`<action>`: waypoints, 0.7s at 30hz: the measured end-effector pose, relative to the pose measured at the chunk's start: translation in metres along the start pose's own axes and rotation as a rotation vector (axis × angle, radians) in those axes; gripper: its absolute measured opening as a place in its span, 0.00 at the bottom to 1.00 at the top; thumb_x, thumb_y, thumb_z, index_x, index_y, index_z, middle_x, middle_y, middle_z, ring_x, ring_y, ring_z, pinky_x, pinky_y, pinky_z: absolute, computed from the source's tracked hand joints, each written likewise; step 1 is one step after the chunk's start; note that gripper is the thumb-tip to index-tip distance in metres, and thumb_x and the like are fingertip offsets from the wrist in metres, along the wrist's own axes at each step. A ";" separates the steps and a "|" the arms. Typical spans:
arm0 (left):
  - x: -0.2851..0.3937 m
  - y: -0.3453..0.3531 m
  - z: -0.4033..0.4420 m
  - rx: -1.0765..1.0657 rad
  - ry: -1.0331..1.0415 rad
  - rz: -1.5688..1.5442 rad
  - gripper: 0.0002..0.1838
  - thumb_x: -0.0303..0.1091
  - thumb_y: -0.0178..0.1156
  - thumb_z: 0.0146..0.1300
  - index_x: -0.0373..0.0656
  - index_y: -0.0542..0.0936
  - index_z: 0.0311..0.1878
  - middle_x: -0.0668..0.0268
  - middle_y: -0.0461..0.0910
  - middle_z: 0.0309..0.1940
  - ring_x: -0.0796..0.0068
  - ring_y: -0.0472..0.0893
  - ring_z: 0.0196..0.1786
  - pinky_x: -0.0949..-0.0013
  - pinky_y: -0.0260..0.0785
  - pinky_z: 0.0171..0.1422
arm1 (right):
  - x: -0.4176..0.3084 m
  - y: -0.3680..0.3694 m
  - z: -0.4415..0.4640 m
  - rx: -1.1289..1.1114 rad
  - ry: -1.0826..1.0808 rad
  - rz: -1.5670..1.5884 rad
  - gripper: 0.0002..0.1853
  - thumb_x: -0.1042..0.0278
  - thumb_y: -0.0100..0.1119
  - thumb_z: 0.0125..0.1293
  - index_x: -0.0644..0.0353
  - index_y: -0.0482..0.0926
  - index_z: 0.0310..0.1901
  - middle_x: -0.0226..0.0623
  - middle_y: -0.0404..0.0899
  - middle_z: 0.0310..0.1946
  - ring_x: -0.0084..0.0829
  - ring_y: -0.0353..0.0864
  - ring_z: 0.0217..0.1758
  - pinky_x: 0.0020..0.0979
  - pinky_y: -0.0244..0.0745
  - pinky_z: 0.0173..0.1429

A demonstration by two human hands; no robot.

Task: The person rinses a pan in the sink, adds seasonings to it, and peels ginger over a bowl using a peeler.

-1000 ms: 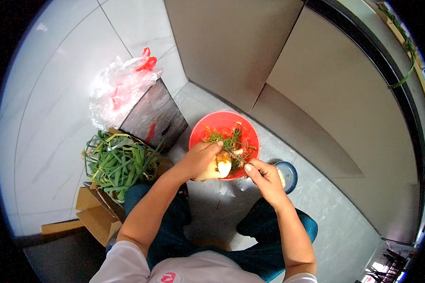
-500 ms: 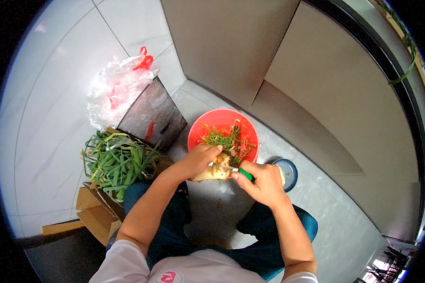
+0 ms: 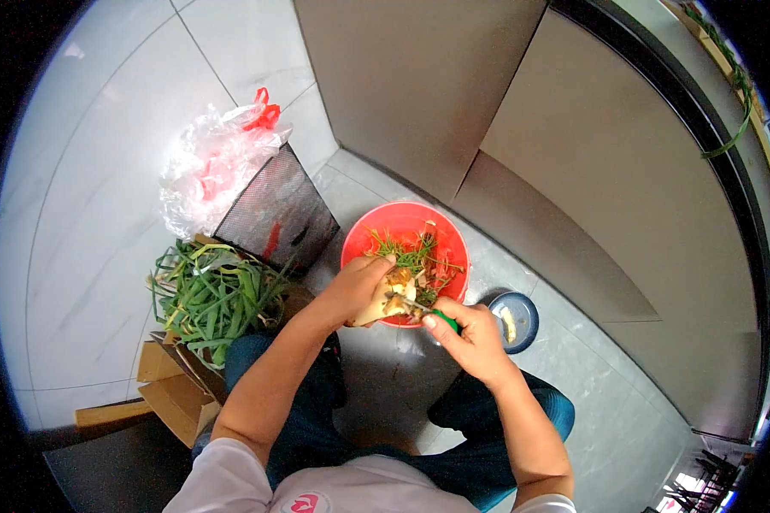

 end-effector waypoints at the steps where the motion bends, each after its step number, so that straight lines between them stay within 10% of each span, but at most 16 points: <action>1: 0.001 0.001 -0.001 0.001 -0.029 -0.049 0.24 0.48 0.44 0.74 0.37 0.82 0.43 0.62 0.84 0.32 0.74 0.82 0.32 0.70 0.74 0.40 | 0.000 0.000 0.000 0.000 0.001 0.000 0.17 0.50 0.59 0.68 0.57 0.77 0.31 0.42 0.71 0.18 0.41 0.75 0.21 0.36 0.70 0.29; 10: 0.011 0.009 -0.009 0.001 -0.097 -0.087 0.23 0.48 0.45 0.73 0.39 0.83 0.43 0.63 0.83 0.29 0.74 0.81 0.26 0.70 0.73 0.31 | 0.019 -0.007 0.006 0.211 0.136 -0.193 0.18 0.47 0.57 0.68 0.54 0.78 0.30 0.46 0.74 0.18 0.50 0.78 0.24 0.43 0.71 0.28; 15: 0.000 0.001 -0.002 0.106 0.048 0.015 0.22 0.47 0.45 0.73 0.40 0.83 0.43 0.63 0.83 0.27 0.74 0.80 0.23 0.71 0.72 0.27 | 0.024 0.003 0.002 0.021 0.230 0.429 0.20 0.54 0.53 0.73 0.63 0.73 0.30 0.30 0.68 0.20 0.19 0.67 0.29 0.29 0.67 0.35; 21: 0.010 0.002 -0.008 0.098 -0.125 -0.019 0.21 0.46 0.45 0.73 0.39 0.82 0.40 0.63 0.83 0.30 0.74 0.81 0.28 0.70 0.73 0.35 | 0.003 0.004 0.001 0.045 0.023 -0.049 0.19 0.50 0.57 0.69 0.58 0.74 0.29 0.41 0.71 0.17 0.34 0.75 0.22 0.37 0.69 0.29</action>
Point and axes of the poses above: each hand's wrist, its own z-axis towards the middle knuckle, its own y-axis out of the palm, x = y × z, the point moved 3 cm from there along z, towards the middle knuckle
